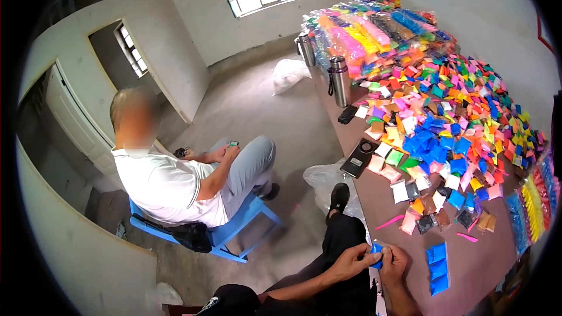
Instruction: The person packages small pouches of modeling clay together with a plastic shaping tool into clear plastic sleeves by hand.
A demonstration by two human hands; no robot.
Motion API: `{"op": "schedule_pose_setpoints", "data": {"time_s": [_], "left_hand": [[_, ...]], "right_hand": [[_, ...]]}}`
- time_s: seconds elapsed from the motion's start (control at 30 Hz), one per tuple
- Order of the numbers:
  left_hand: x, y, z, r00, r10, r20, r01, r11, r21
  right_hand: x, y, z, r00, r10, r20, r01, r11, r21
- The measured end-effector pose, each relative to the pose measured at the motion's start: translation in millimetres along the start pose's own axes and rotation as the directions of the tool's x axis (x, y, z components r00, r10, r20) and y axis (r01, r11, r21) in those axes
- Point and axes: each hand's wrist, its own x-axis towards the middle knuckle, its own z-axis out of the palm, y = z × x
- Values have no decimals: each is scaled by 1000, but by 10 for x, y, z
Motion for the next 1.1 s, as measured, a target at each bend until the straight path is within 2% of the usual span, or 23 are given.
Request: {"op": "schedule_pose_setpoints", "data": {"time_s": [0.03,0.17,0.23,0.27,0.33,0.4,0.5,0.6,0.73,0.93,1.03,1.1], "left_hand": [[17,-56,-20,998,-57,29,57,998,-30],[-32,-40,-69,995,-90,52,96,988,-120],[-64,22,-85,999,29,45,-27,998,-53],[-89,58,-94,999,27,30,-26,998,-56],[-129,161,-108,997,72,10,-73,996,60],[-123,126,-111,999,48,-12,-48,998,47],[-95,6,-122,999,29,-28,-32,996,-78],[-43,-23,-176,999,32,-44,-37,993,-108],[-62,-59,-199,998,2,-63,-8,995,-101],[-84,-36,-198,991,90,-98,-91,996,-3],[-111,7,-148,993,66,-94,-68,997,-24],[-131,-14,-114,998,24,-60,-29,997,-67]], "right_hand": [[-6,75,-24,1000,-18,1,18,998,-61],[-46,165,-48,998,-40,47,46,991,-127],[-53,189,-38,996,-54,65,58,996,-62],[-58,186,-35,996,-50,79,54,997,-59],[-55,144,-44,995,-25,98,30,999,-45],[-50,120,-50,994,21,109,-18,999,-32],[-27,120,-32,993,8,119,4,995,-99],[-5,87,-52,982,18,186,12,987,-158],[-31,141,-24,974,-52,219,95,978,-188],[-65,183,-69,980,52,192,-18,984,-175],[-54,231,-64,980,30,197,0,989,-150],[-45,259,-43,983,-118,143,144,972,-184]]}}
